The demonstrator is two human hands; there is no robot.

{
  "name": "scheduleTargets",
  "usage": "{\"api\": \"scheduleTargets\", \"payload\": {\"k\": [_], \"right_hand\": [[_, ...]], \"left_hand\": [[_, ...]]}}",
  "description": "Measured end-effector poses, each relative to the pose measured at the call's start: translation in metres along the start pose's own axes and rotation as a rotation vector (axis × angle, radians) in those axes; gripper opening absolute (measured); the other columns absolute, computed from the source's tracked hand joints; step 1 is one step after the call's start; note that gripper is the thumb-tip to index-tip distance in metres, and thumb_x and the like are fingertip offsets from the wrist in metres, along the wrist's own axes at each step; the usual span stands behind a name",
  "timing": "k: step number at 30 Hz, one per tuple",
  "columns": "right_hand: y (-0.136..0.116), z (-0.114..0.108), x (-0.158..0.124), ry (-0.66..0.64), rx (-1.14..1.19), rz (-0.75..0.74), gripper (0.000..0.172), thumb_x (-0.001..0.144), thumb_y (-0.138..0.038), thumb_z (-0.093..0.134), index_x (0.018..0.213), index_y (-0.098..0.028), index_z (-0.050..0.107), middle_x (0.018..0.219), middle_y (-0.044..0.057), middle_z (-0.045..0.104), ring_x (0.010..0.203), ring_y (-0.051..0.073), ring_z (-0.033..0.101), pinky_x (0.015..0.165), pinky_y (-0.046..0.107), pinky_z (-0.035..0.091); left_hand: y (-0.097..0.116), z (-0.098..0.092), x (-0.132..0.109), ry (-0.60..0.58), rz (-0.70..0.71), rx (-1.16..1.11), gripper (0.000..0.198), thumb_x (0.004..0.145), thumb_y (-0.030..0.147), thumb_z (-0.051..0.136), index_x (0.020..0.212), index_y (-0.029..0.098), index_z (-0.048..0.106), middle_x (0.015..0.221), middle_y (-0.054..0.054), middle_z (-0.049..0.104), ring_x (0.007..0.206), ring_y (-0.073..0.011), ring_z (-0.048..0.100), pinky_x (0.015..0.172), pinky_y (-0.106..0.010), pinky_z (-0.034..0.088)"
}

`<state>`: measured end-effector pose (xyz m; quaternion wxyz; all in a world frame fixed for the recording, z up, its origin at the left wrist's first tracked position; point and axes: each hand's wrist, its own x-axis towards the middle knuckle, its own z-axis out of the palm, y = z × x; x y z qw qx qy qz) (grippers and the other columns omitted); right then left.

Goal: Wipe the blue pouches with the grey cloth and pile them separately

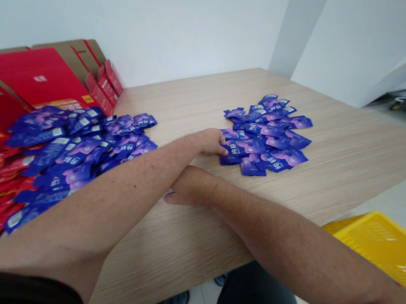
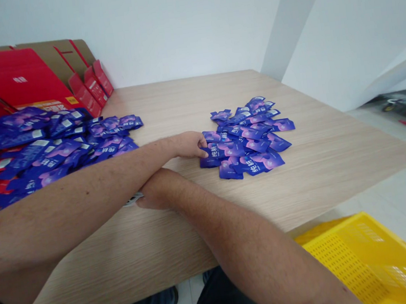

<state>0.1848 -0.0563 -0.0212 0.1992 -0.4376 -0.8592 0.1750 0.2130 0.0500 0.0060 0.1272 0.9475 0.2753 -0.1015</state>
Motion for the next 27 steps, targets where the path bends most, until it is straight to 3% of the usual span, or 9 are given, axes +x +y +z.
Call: {"api": "scheduleTargets", "payload": {"k": [6, 12, 15, 20, 27], "right_hand": [[-0.003, -0.005, -0.001, -0.017, 0.009, -0.007, 0.059, 0.083, -0.019, 0.071, 0.141, -0.017, 0.058, 0.153, 0.014, 0.055, 0.142, 0.033, 0.049, 0.117, 0.048, 0.041], [-0.002, -0.003, 0.001, -0.035, -0.033, 0.013, 0.060, 0.081, -0.023, 0.074, 0.139, -0.013, 0.059, 0.154, 0.018, 0.054, 0.141, 0.033, 0.051, 0.119, 0.045, 0.039], [-0.003, -0.004, 0.002, -0.045, -0.042, -0.024, 0.053, 0.082, -0.021, 0.071, 0.133, -0.013, 0.064, 0.145, 0.016, 0.062, 0.134, 0.033, 0.057, 0.113, 0.042, 0.045], [-0.005, -0.006, 0.000, -0.062, -0.057, -0.080, 0.032, 0.084, -0.019, 0.068, 0.115, -0.016, 0.072, 0.125, 0.014, 0.070, 0.116, 0.029, 0.065, 0.099, 0.039, 0.052], [-0.004, -0.009, -0.003, -0.079, -0.092, -0.043, 0.025, 0.087, -0.024, 0.066, 0.110, -0.017, 0.072, 0.103, 0.010, 0.067, 0.104, 0.024, 0.064, 0.095, 0.034, 0.049]], "left_hand": [[-0.005, 0.000, -0.002, 0.058, -0.039, -0.097, 0.027, 0.074, 0.040, 0.078, 0.094, 0.023, 0.077, 0.083, 0.001, 0.074, 0.077, -0.0153, 0.065, 0.065, -0.025, 0.043], [-0.013, 0.003, -0.013, 0.065, -0.163, -0.597, 0.003, 0.078, 0.022, 0.072, 0.079, 0.021, 0.074, 0.063, 0.002, 0.062, 0.059, -0.0118, 0.057, 0.063, -0.026, 0.047], [-0.017, 0.001, -0.025, 0.138, -0.242, -0.806, 0.010, 0.082, 0.018, 0.069, 0.071, 0.019, 0.068, 0.057, 0.003, 0.053, 0.055, -0.0098, 0.050, 0.057, -0.025, 0.044], [-0.029, -0.008, -0.058, 0.439, -0.298, -1.076, 0.018, 0.089, 0.020, 0.060, 0.071, 0.019, 0.054, 0.062, 0.002, 0.051, 0.056, -0.0089, 0.050, 0.056, -0.022, 0.045], [-0.058, -0.017, -0.123, 1.041, -0.439, -1.238, 0.003, 0.095, 0.024, 0.047, 0.096, 0.024, 0.050, 0.085, 0.001, 0.061, 0.079, -0.0145, 0.064, 0.070, -0.027, 0.057]]}}
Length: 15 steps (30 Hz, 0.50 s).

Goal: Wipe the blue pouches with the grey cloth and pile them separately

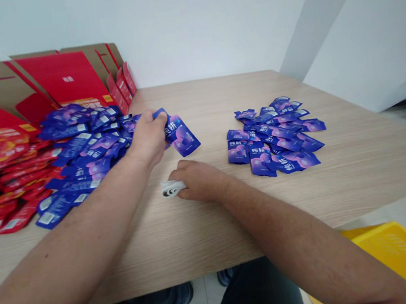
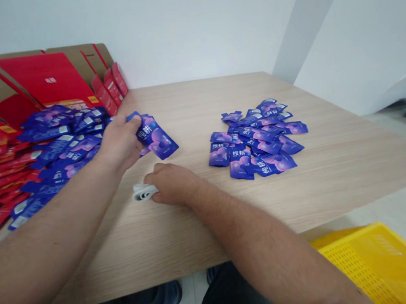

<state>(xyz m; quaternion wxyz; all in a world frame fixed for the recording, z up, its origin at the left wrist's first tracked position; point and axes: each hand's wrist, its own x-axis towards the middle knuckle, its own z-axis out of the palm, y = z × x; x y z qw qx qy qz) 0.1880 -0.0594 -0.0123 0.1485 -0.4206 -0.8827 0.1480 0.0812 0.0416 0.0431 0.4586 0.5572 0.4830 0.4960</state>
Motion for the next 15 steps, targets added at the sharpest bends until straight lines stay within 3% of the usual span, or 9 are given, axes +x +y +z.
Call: {"api": "scheduleTargets", "payload": {"k": [3, 7, 11, 15], "right_hand": [[0.000, -0.003, 0.000, -0.028, 0.008, 0.048, 0.024, 0.089, -0.026, 0.065, 0.110, -0.019, 0.071, 0.105, 0.010, 0.067, 0.105, 0.023, 0.064, 0.094, 0.032, 0.049], [0.005, -0.010, -0.003, -0.030, -0.093, 0.263, 0.027, 0.089, -0.031, 0.064, 0.113, -0.021, 0.071, 0.109, 0.010, 0.068, 0.099, 0.023, 0.066, 0.087, 0.030, 0.049], [0.019, -0.017, -0.006, 0.052, -0.190, 0.435, 0.027, 0.092, -0.029, 0.058, 0.111, -0.014, 0.070, 0.108, 0.018, 0.067, 0.097, 0.028, 0.066, 0.086, 0.036, 0.049], [0.035, -0.020, -0.007, 0.146, -0.258, 0.517, 0.024, 0.094, -0.030, 0.055, 0.107, -0.015, 0.070, 0.104, 0.016, 0.068, 0.100, 0.027, 0.063, 0.087, 0.035, 0.047]], "left_hand": [[0.007, -0.035, -0.005, 0.141, 0.013, -0.054, 0.004, 0.098, 0.028, 0.047, 0.099, 0.027, 0.051, 0.088, 0.001, 0.065, 0.085, -0.0153, 0.066, 0.070, -0.026, 0.057], [0.004, -0.064, -0.021, 0.147, -0.001, -0.281, 0.005, 0.092, 0.025, 0.057, 0.092, 0.024, 0.052, 0.077, 0.002, 0.063, 0.073, -0.0144, 0.065, 0.065, -0.025, 0.055], [-0.023, -0.060, -0.043, 0.030, -0.141, -0.392, 0.012, 0.083, 0.019, 0.064, 0.080, 0.020, 0.053, 0.064, 0.004, 0.058, 0.053, -0.0106, 0.055, 0.054, -0.023, 0.050], [-0.056, -0.045, -0.055, -0.031, -0.252, -0.323, 0.009, 0.081, 0.020, 0.064, 0.079, 0.020, 0.055, 0.060, 0.005, 0.054, 0.049, -0.0111, 0.051, 0.050, -0.023, 0.043]]}}
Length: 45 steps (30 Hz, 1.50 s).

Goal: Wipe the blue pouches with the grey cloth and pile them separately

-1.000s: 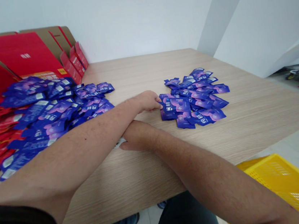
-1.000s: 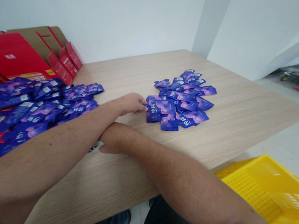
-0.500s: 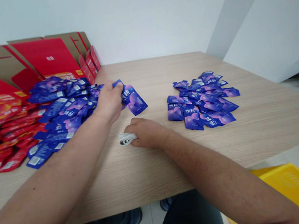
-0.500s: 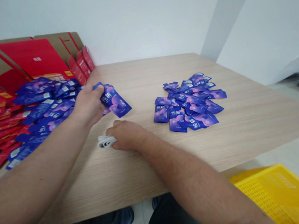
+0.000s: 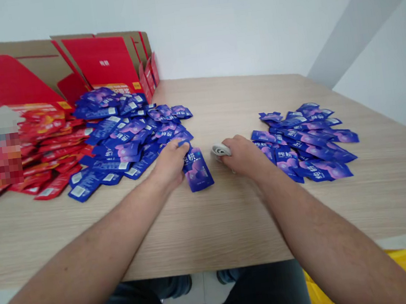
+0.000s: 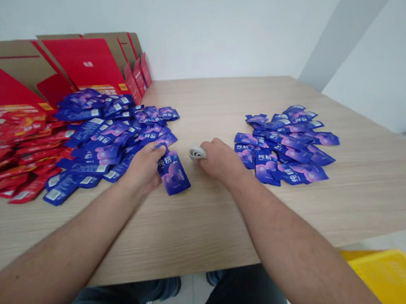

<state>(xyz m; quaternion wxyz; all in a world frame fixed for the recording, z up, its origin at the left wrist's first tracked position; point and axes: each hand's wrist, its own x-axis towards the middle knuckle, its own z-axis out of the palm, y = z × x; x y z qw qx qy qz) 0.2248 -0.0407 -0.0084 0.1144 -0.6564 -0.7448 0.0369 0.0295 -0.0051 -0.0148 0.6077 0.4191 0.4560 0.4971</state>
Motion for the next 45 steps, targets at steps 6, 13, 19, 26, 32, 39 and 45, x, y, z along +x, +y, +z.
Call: {"api": "scheduleTargets", "payload": {"k": [6, 13, 19, 26, 32, 39, 45], "right_hand": [[0.003, -0.003, 0.001, 0.204, 0.043, -0.047, 0.017, 0.092, -0.033, 0.061, 0.092, -0.018, 0.069, 0.090, 0.012, 0.068, 0.094, 0.029, 0.061, 0.082, 0.038, 0.048], [-0.022, -0.008, -0.018, 0.369, 0.202, -0.323, 0.019, 0.087, -0.023, 0.067, 0.105, -0.018, 0.069, 0.093, 0.009, 0.067, 0.095, 0.027, 0.060, 0.082, 0.039, 0.050], [-0.043, 0.000, -0.032, 0.132, 0.306, -0.526, 0.030, 0.081, -0.011, 0.067, 0.110, -0.016, 0.070, 0.099, 0.010, 0.064, 0.094, 0.024, 0.061, 0.083, 0.037, 0.053], [-0.037, -0.009, -0.033, -0.153, 0.374, -0.609, 0.035, 0.076, -0.004, 0.069, 0.105, -0.021, 0.075, 0.100, 0.006, 0.066, 0.092, 0.021, 0.063, 0.082, 0.033, 0.053], [-0.026, 0.003, -0.022, 0.293, 0.224, -0.399, 0.031, 0.080, -0.009, 0.065, 0.108, -0.017, 0.075, 0.093, 0.010, 0.063, 0.092, 0.026, 0.060, 0.081, 0.039, 0.052], [-0.042, -0.009, -0.032, -0.290, 0.405, -0.608, 0.028, 0.078, -0.006, 0.069, 0.100, -0.022, 0.075, 0.096, 0.004, 0.066, 0.092, 0.020, 0.063, 0.082, 0.032, 0.052], [-0.040, -0.007, -0.030, -0.270, 0.312, -0.532, 0.025, 0.080, -0.008, 0.068, 0.100, -0.022, 0.073, 0.098, 0.005, 0.065, 0.093, 0.021, 0.062, 0.082, 0.033, 0.050]], "left_hand": [[-0.016, -0.016, 0.005, -0.139, 0.194, 0.550, 0.021, 0.083, 0.035, 0.065, 0.070, 0.018, 0.064, 0.066, 0.000, 0.063, 0.060, -0.0137, 0.051, 0.056, -0.026, 0.036], [-0.017, -0.019, 0.006, -0.231, 0.181, 0.581, 0.024, 0.082, 0.036, 0.062, 0.066, 0.018, 0.065, 0.064, 0.000, 0.063, 0.061, -0.0137, 0.050, 0.057, -0.026, 0.035], [-0.023, -0.014, 0.011, -0.196, 0.042, 0.284, 0.021, 0.080, 0.032, 0.063, 0.065, 0.019, 0.059, 0.058, 0.003, 0.054, 0.055, -0.0114, 0.046, 0.052, -0.025, 0.033], [-0.022, -0.015, 0.010, -0.160, 0.128, 0.389, 0.024, 0.083, 0.032, 0.062, 0.063, 0.018, 0.060, 0.059, 0.002, 0.054, 0.057, -0.0118, 0.045, 0.052, -0.025, 0.031], [-0.016, -0.011, 0.003, -0.264, 0.036, 0.383, 0.021, 0.083, 0.028, 0.061, 0.065, 0.018, 0.060, 0.056, 0.003, 0.052, 0.053, -0.0108, 0.043, 0.051, -0.025, 0.031], [-0.009, -0.011, 0.001, -0.227, -0.147, 0.244, 0.012, 0.089, 0.022, 0.055, 0.079, 0.018, 0.061, 0.068, -0.002, 0.068, 0.054, -0.0137, 0.061, 0.050, -0.024, 0.041], [-0.005, -0.010, -0.001, -0.267, -0.115, 0.346, 0.014, 0.090, 0.021, 0.058, 0.077, 0.018, 0.059, 0.072, -0.005, 0.070, 0.053, -0.0139, 0.062, 0.053, -0.026, 0.046]]}}
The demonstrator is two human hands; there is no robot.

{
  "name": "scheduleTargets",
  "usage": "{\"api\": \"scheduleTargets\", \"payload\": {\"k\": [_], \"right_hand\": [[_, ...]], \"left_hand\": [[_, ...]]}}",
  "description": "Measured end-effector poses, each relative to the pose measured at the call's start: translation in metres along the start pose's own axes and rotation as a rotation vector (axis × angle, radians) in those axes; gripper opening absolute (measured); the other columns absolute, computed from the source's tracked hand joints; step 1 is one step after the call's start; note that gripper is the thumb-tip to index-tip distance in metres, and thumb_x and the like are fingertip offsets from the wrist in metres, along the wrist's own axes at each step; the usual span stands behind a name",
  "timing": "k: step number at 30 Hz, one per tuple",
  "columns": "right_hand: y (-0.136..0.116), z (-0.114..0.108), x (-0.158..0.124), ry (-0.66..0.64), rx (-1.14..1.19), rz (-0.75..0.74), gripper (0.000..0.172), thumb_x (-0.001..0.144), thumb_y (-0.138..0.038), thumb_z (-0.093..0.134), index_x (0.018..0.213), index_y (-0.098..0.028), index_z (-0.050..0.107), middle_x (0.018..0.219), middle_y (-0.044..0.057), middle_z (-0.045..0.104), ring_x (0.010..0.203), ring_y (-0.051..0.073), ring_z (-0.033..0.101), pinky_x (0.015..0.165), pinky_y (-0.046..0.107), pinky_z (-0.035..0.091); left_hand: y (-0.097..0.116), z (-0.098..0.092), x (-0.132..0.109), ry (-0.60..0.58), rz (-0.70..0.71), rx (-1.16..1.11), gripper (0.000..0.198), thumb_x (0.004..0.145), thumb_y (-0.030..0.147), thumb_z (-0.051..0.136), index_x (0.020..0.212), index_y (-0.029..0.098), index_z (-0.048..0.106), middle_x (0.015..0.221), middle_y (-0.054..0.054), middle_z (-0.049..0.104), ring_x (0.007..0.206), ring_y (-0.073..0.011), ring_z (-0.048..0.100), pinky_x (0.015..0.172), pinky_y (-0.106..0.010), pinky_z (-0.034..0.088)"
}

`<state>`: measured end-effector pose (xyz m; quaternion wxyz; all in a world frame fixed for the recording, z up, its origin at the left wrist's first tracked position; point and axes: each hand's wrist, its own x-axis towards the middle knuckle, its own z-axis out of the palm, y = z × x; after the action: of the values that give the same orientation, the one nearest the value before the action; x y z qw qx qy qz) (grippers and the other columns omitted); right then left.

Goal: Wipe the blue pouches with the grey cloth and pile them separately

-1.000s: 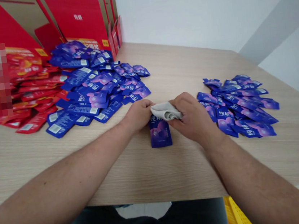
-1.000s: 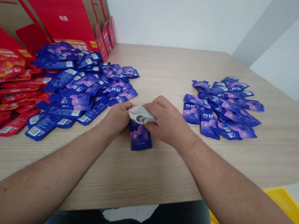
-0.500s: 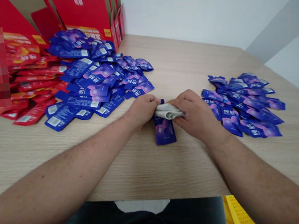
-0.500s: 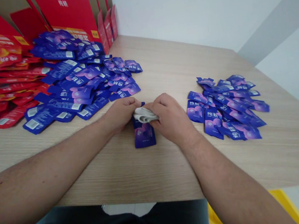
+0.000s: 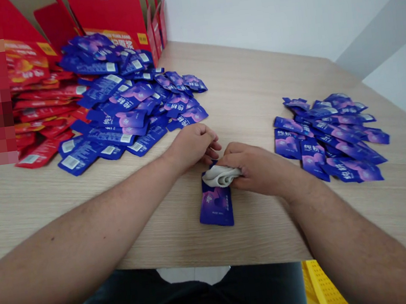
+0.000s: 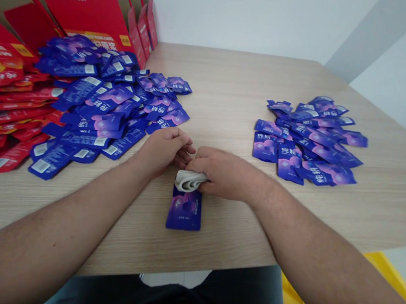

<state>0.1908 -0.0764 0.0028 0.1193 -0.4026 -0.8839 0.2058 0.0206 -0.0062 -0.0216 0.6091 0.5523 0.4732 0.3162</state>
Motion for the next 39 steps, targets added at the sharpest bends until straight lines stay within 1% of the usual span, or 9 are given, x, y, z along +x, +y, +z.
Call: {"api": "scheduleTargets", "payload": {"k": [6, 9, 13, 18, 21, 23, 26, 32, 39], "right_hand": [[0.021, -0.001, 0.001, 0.164, -0.171, 0.093, 0.016, 0.083, -0.015, 0.066, 0.098, -0.019, 0.070, 0.091, 0.007, 0.066, 0.091, 0.023, 0.061, 0.083, 0.034, 0.048], [0.027, -0.007, 0.002, 0.319, -0.244, 0.234, 0.004, 0.084, -0.022, 0.067, 0.087, -0.020, 0.068, 0.081, 0.006, 0.064, 0.086, 0.025, 0.060, 0.076, 0.035, 0.046], [0.029, -0.014, 0.001, 0.459, -0.299, 0.356, 0.013, 0.086, -0.033, 0.069, 0.085, -0.020, 0.067, 0.081, 0.008, 0.064, 0.085, 0.027, 0.059, 0.074, 0.036, 0.045], [0.028, -0.014, 0.001, 0.481, -0.281, 0.337, 0.014, 0.087, -0.035, 0.067, 0.086, -0.021, 0.066, 0.082, 0.009, 0.066, 0.086, 0.027, 0.060, 0.075, 0.038, 0.046], [0.027, -0.014, 0.000, 0.519, -0.266, 0.348, 0.013, 0.087, -0.034, 0.067, 0.087, -0.021, 0.067, 0.083, 0.008, 0.067, 0.087, 0.027, 0.060, 0.076, 0.038, 0.047], [0.025, -0.016, -0.001, 0.600, -0.262, 0.354, 0.012, 0.087, -0.033, 0.067, 0.090, -0.022, 0.067, 0.087, 0.008, 0.068, 0.089, 0.028, 0.060, 0.077, 0.040, 0.048], [0.019, -0.019, -0.004, 0.738, -0.259, 0.330, 0.016, 0.088, -0.034, 0.066, 0.100, -0.023, 0.068, 0.095, 0.009, 0.069, 0.092, 0.028, 0.061, 0.079, 0.042, 0.050], [0.009, -0.011, -0.004, 0.714, -0.284, 0.197, 0.020, 0.088, -0.025, 0.065, 0.107, -0.023, 0.069, 0.096, 0.009, 0.068, 0.097, 0.029, 0.061, 0.085, 0.044, 0.050], [0.009, -0.001, -0.001, 0.571, -0.218, 0.122, 0.030, 0.080, -0.015, 0.067, 0.110, -0.019, 0.070, 0.097, 0.010, 0.065, 0.095, 0.028, 0.060, 0.083, 0.041, 0.051]], "left_hand": [[0.003, -0.011, -0.005, 0.160, 0.321, 0.685, 0.012, 0.086, 0.032, 0.066, 0.083, 0.021, 0.062, 0.073, -0.003, 0.065, 0.076, -0.0213, 0.064, 0.075, -0.032, 0.046], [0.005, -0.014, -0.014, 0.171, 0.255, 0.864, 0.037, 0.082, 0.057, 0.069, 0.091, 0.022, 0.064, 0.076, -0.007, 0.064, 0.095, -0.0322, 0.065, 0.086, -0.038, 0.044], [0.001, -0.006, -0.030, 0.107, 0.157, 0.949, 0.067, 0.061, 0.074, 0.078, 0.100, 0.021, 0.064, 0.081, -0.010, 0.065, 0.097, -0.0412, 0.064, 0.089, -0.046, 0.044], [-0.012, 0.008, -0.037, 0.021, 0.225, 0.754, 0.065, 0.051, 0.042, 0.093, 0.107, 0.025, 0.067, 0.077, -0.006, 0.065, 0.089, -0.0356, 0.066, 0.083, -0.039, 0.045], [-0.007, 0.006, -0.032, -0.020, 0.224, 0.733, 0.040, 0.056, 0.032, 0.088, 0.092, 0.023, 0.071, 0.072, -0.005, 0.065, 0.077, -0.0302, 0.065, 0.072, -0.036, 0.044], [0.000, 0.004, -0.029, -0.092, 0.156, 0.607, 0.021, 0.062, 0.028, 0.084, 0.076, 0.022, 0.071, 0.067, -0.004, 0.065, 0.068, -0.0256, 0.062, 0.065, -0.035, 0.044], [0.007, 0.006, -0.028, -0.200, -0.067, 0.117, 0.004, 0.073, 0.019, 0.075, 0.076, 0.020, 0.073, 0.068, -0.003, 0.069, 0.057, -0.0177, 0.059, 0.058, -0.030, 0.044], [-0.002, 0.025, -0.026, -0.142, -0.286, -0.566, 0.016, 0.094, 0.022, 0.054, 0.091, 0.018, 0.069, 0.080, -0.007, 0.073, 0.064, -0.0186, 0.068, 0.062, -0.033, 0.056], [-0.002, 0.027, -0.021, -0.301, -0.269, -0.783, 0.030, 0.098, 0.036, 0.046, 0.096, 0.019, 0.071, 0.089, -0.009, 0.075, 0.080, -0.0223, 0.072, 0.072, -0.038, 0.060]]}}
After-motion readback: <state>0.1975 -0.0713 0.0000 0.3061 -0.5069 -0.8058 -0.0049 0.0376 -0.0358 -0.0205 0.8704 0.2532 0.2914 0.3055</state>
